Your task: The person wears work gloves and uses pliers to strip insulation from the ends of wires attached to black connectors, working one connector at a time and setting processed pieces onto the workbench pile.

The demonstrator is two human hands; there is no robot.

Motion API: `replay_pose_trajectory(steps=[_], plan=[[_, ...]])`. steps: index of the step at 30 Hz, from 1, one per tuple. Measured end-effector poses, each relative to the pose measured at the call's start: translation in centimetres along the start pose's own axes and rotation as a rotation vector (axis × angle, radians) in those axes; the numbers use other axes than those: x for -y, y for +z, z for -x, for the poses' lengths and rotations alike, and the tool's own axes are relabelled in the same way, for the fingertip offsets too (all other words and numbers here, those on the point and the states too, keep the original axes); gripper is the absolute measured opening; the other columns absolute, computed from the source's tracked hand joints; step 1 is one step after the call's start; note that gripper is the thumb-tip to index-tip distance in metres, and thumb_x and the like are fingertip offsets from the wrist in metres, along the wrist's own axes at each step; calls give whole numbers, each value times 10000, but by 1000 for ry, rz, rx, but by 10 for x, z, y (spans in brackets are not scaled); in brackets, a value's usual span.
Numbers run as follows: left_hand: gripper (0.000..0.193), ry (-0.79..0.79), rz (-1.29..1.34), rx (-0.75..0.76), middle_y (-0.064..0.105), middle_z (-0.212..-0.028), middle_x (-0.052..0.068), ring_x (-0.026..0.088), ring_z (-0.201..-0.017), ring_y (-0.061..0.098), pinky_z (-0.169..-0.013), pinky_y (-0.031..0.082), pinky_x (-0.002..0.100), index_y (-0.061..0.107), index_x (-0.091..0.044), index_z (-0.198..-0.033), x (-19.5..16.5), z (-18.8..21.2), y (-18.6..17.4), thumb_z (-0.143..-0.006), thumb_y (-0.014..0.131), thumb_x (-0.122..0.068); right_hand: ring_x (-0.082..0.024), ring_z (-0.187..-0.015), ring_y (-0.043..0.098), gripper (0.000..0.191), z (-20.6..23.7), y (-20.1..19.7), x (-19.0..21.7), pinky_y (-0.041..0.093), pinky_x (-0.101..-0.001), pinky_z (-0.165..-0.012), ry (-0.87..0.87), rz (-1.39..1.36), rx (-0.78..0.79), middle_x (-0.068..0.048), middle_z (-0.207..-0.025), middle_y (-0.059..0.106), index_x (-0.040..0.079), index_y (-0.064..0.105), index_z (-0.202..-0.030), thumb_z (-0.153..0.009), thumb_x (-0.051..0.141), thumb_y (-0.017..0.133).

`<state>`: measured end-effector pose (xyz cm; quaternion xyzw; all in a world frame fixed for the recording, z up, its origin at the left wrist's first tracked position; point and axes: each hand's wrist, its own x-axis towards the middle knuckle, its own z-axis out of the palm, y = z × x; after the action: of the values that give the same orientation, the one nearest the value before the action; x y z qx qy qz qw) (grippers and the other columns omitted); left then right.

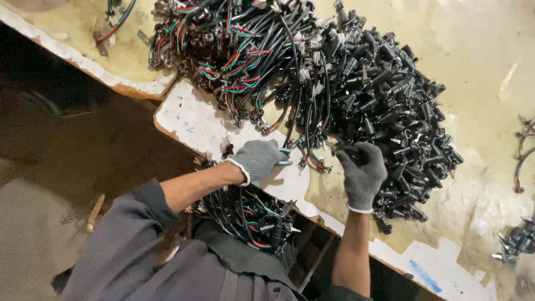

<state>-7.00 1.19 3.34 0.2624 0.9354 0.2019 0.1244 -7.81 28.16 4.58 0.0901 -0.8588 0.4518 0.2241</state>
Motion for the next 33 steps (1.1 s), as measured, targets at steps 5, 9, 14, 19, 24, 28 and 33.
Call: replay_pose_trajectory(steps=[5, 9, 14, 19, 24, 28, 33], plan=[[312, -39, 66, -12, 722, -881, 161, 367, -783, 704, -671, 540, 494, 772, -158, -1039, 7, -7, -13, -849, 738, -402, -187, -917, 653, 434, 21, -9, -10, 593, -408, -990, 254, -981, -57, -77, -1062, 675, 42, 629, -1204, -1035, 441, 638], [425, -142, 1178, -17, 759, -854, 42, 122, -728, 700, -555, 505, 304, 760, -89, -1186, 13, -6, -44, -770, 778, -170, -176, -691, 586, 544, 59, 4, 8, 485, -330, -631, 544, -1286, 50, -50, -788, 608, 13, 646, -1070, -1117, 539, 513], [410, 14, 1404, -190, 753, -916, 2, 50, -703, 628, -580, 499, 232, 747, -51, -1253, -8, 5, -82, -847, 774, -105, -180, -561, 556, 350, 90, 13, 32, 417, -314, -543, 162, -144, 242, -77, -608, 560, 40, 613, -796, -970, 330, 523], [383, 42, 1251, -179, 782, -952, 33, 59, -792, 651, -688, 536, 261, 757, -82, -1238, -48, 28, -62, -855, 745, -92, -173, -606, 650, 384, 77, 9, 50, 489, -328, -603, 77, -22, 149, -79, -677, 633, 57, 641, -850, -990, 395, 522], [338, -9, 1124, -192, 804, -993, 60, 76, -883, 709, -814, 586, 282, 760, -97, -1189, -73, 38, -29, -854, 714, -98, -253, -741, 691, 681, 70, 7, 62, 515, -371, -675, -185, -5, 305, -106, -844, 694, 37, 665, -1159, -907, 665, 597], [324, 217, 979, -313, 794, -1036, 88, 125, -933, 728, -857, 580, 293, 760, -97, -1208, -67, 33, -43, -890, 701, -76, -313, -674, 647, 632, 72, 9, 52, 484, -409, -648, -145, 145, 361, -127, -728, 630, 47, 685, -1109, -757, 570, 735], [152, 252, 1267, -521, 689, -868, 88, 144, -696, 618, -631, 490, 282, 772, -34, -986, -62, 43, -61, -932, 713, -163, -282, -617, 726, 304, 84, 12, 47, 554, -372, -612, 138, 14, 482, -103, -687, 688, 86, 686, -1007, -815, 286, 811]])
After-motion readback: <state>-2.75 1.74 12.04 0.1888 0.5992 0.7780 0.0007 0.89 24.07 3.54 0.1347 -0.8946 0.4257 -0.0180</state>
